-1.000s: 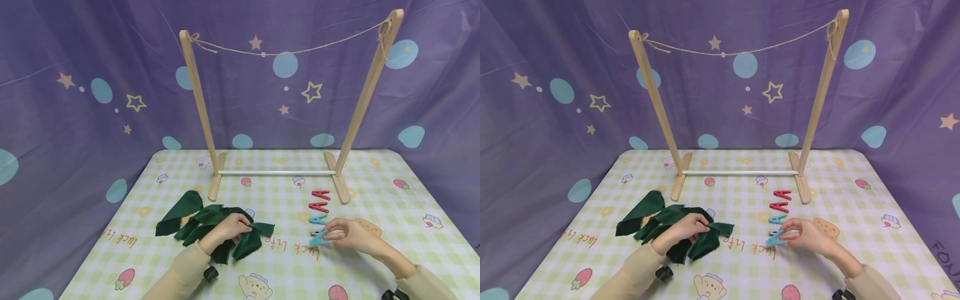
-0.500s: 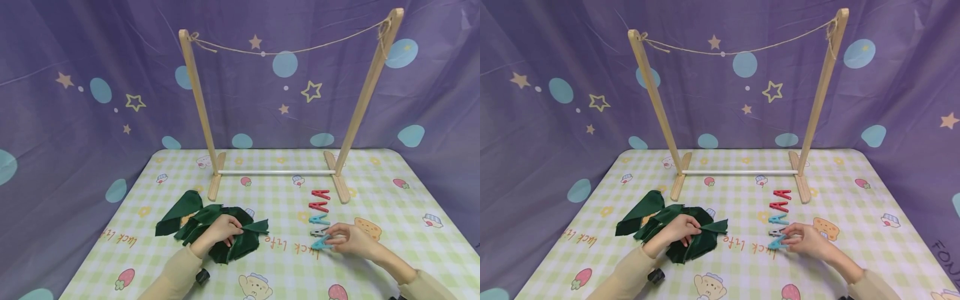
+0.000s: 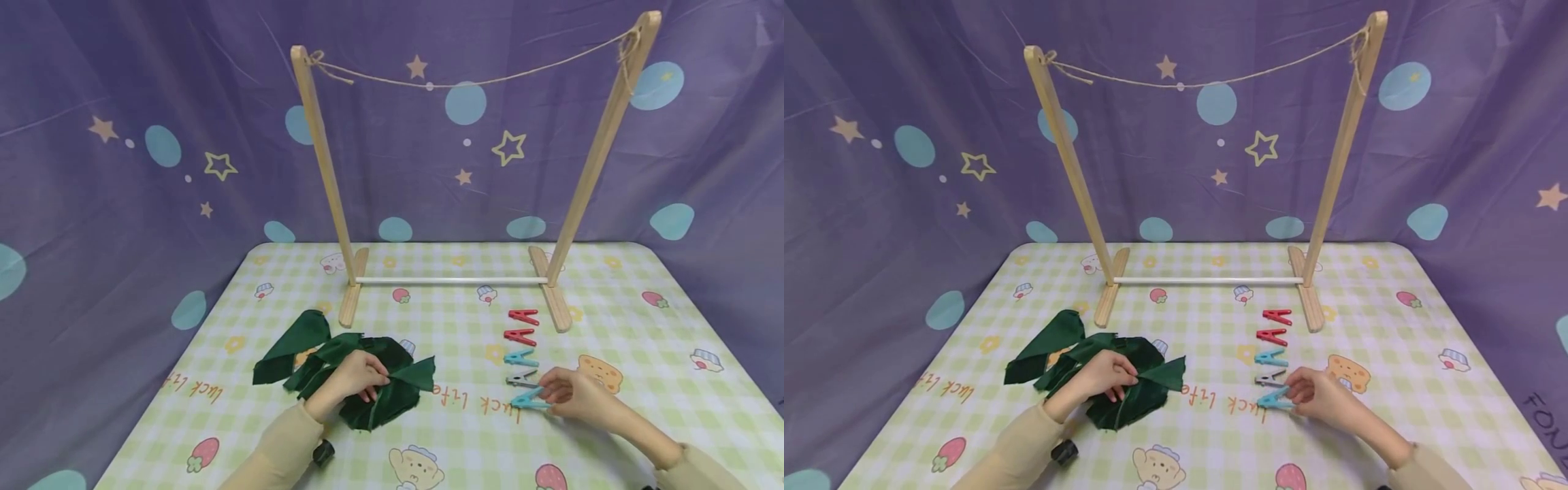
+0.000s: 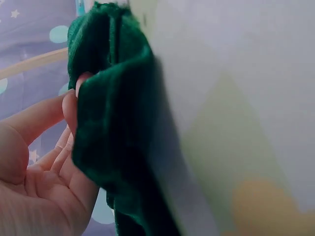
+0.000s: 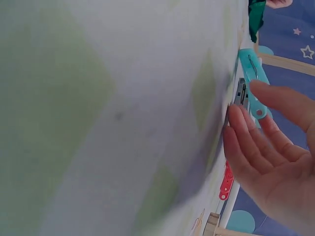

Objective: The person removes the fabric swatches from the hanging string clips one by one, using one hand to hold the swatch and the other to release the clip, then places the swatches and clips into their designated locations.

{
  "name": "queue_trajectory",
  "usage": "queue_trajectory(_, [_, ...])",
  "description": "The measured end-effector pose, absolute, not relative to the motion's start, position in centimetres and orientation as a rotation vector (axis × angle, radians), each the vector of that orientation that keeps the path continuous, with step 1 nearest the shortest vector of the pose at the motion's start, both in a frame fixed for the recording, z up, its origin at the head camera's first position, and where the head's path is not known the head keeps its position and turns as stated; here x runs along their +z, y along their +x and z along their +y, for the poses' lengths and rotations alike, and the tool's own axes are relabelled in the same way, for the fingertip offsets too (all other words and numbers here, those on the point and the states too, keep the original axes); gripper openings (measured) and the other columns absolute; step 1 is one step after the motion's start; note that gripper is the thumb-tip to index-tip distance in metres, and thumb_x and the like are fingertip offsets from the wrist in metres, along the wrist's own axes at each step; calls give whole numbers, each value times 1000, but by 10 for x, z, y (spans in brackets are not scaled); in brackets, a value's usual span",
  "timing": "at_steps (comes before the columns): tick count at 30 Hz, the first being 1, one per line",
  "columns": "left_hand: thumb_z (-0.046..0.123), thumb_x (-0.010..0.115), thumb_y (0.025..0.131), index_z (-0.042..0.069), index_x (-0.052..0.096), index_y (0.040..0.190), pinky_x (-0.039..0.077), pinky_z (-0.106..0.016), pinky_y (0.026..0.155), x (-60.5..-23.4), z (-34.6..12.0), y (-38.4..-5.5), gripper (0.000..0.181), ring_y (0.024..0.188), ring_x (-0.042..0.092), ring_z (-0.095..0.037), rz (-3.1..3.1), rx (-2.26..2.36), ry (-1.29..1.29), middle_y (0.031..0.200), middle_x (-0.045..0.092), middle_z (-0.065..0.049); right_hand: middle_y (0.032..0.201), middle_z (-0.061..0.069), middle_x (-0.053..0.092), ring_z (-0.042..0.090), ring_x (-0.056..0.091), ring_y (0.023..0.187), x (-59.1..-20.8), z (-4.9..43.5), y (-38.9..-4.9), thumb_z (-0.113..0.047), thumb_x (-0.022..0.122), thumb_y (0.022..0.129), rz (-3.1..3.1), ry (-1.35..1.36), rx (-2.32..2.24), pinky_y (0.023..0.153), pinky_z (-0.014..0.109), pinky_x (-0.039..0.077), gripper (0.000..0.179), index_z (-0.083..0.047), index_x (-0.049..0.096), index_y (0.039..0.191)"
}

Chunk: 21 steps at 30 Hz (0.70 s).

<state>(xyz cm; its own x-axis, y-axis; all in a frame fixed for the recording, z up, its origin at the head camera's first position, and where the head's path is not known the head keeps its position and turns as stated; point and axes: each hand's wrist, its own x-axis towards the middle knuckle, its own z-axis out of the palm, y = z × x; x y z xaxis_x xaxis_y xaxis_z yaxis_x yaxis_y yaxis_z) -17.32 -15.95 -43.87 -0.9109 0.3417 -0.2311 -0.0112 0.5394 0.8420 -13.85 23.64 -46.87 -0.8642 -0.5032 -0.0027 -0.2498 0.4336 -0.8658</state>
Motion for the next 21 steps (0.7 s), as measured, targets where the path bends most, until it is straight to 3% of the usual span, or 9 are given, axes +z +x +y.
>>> queue_trajectory(6, [1,62,77,-5,64,79,48,-28,40,-442,-162,-174,6,43,57,-17,2411,1297,276,63,64,-11,75,0,57,1,51,63,-471,235,-138,-6,74,68,2532,-678,-1270,53,20,47,32,1,57,94])
queue_trajectory(21, [3,63,77,-4,64,80,49,-30,42,-444,-168,-174,7,46,59,-21,2394,1292,290,66,65,-11,73,-1,54,1,47,59,-473,240,-140,-16,75,68,2504,-661,-1224,51,20,42,36,-1,57,95])
